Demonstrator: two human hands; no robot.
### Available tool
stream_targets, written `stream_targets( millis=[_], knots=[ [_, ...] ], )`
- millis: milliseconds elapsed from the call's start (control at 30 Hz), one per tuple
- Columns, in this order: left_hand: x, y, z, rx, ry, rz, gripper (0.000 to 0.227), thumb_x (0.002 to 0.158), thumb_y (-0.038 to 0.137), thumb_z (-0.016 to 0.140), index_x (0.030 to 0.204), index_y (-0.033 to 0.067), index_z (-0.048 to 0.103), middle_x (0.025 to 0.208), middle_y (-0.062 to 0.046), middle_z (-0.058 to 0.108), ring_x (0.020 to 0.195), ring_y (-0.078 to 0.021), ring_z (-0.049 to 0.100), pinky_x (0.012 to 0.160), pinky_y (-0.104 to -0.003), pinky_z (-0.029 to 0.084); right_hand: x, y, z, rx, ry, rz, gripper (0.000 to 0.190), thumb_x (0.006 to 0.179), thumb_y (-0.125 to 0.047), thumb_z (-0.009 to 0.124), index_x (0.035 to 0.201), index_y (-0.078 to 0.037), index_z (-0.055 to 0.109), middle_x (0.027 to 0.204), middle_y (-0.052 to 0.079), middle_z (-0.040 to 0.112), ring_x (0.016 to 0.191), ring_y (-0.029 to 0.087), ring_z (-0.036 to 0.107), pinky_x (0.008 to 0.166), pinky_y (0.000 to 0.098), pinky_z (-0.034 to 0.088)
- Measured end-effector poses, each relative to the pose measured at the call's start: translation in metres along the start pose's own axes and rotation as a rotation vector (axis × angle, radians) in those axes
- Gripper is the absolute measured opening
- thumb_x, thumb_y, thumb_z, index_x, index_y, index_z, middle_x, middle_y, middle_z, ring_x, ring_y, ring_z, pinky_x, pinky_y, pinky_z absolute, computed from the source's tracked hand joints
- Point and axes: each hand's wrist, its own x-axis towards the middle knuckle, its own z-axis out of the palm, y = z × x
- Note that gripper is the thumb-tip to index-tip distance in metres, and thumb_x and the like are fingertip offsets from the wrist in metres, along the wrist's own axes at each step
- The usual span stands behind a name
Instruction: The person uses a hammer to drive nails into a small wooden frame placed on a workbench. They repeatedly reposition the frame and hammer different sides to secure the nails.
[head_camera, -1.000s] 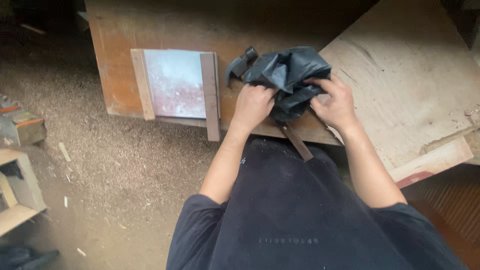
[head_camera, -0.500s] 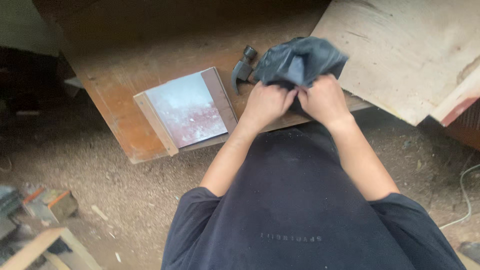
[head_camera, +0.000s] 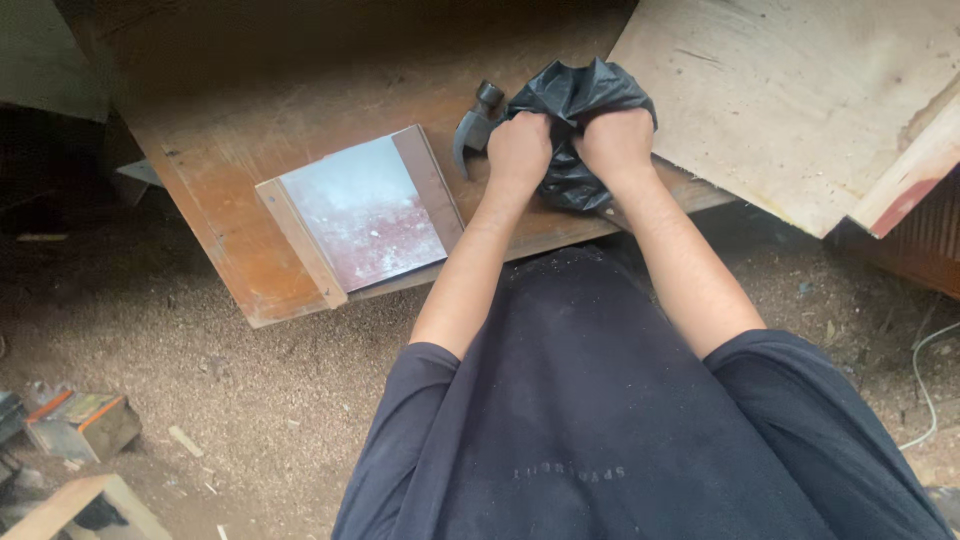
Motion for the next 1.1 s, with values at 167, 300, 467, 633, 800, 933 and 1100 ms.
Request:
stream_targets(
  millis=[167,300,467,633,800,933,1100],
  knots=[
    [-0.003,-0.002,0.012,0.02,0.07,-0.068,0.013,0.079,0.011,0.062,0.074,0.0076,0.073,0.077,-0.018,0.072,0.072,-0.0399,0.071,0.065,-0.051,0.057,-0.001,0.013,0.001,0.104,-0.05,-0.009,0.019,0.081,-0.021,0.077,0.095,-0.01,0.077,0.097,0.015,0.074,0.089,0.039,0.069,0.075,0.0501,0.054],
    [-0.002,-0.001,0.006,0.044,0.046,-0.073,0.01,0.079,0.014,0.065,0.076,0.0075,0.073,0.078,-0.018,0.071,0.072,-0.0397,0.071,0.066,-0.051,0.056,0.008,0.029,-0.004,0.158,-0.279,0.09,0.018,0.089,-0.021,0.073,0.095,-0.004,0.078,0.098,0.021,0.073,0.092,0.039,0.069,0.08,0.0474,0.054],
    [-0.005,0.012,-0.026,-0.024,0.041,-0.019,0.02,0.083,0.025,0.071,0.08,0.0049,0.073,0.079,-0.018,0.072,0.075,-0.0414,0.07,0.066,-0.053,0.055,0.017,0.04,-0.031,0.582,-0.531,0.21,0.018,0.096,-0.018,0.069,0.103,-0.003,0.077,0.092,0.013,0.077,0.083,0.025,0.074,0.078,0.038,0.055],
    [-0.017,0.025,-0.053,-0.424,0.115,-0.177,0.017,0.081,0.019,0.076,0.088,0.0043,0.075,0.075,-0.013,0.073,0.065,-0.0281,0.069,0.062,-0.039,0.054,0.016,0.025,-0.06,0.705,-0.602,0.378,0.021,0.098,-0.015,0.067,0.115,-0.007,0.076,0.086,0.013,0.077,0.075,0.021,0.071,0.072,0.0339,0.055],
    [-0.029,0.026,-0.059,-0.673,0.137,-0.217,0.016,0.078,0.016,0.079,0.085,0.0039,0.073,0.076,-0.007,0.076,0.066,-0.0143,0.07,0.063,-0.026,0.053,0.003,0.011,-0.072,0.837,-0.4,0.264,0.025,0.091,-0.004,0.068,0.115,0.002,0.071,0.102,0.011,0.077,0.079,0.016,0.073,0.073,0.031,0.057],
    [-0.035,0.022,-0.058,-0.644,0.166,-0.158,0.022,0.08,0.016,0.078,0.097,0.0036,0.076,0.084,-0.01,0.077,0.072,-0.015,0.073,0.065,-0.027,0.054,0.001,0.007,-0.072,0.9,-0.371,0.218,0.024,0.089,0.003,0.065,0.112,0.005,0.072,0.104,0.013,0.078,0.082,0.015,0.074,0.077,0.0307,0.058],
    [-0.038,0.016,-0.056,-0.543,0.135,-0.193,0.022,0.085,0.018,0.078,0.102,0.004,0.079,0.088,-0.012,0.077,0.077,-0.0195,0.074,0.07,-0.03,0.055,0.0,0.006,-0.07,0.932,-0.431,0.29,0.02,0.091,0.001,0.065,0.109,0.004,0.073,0.1,0.011,0.078,0.078,0.012,0.072,0.068,0.0282,0.059]
  ],
)
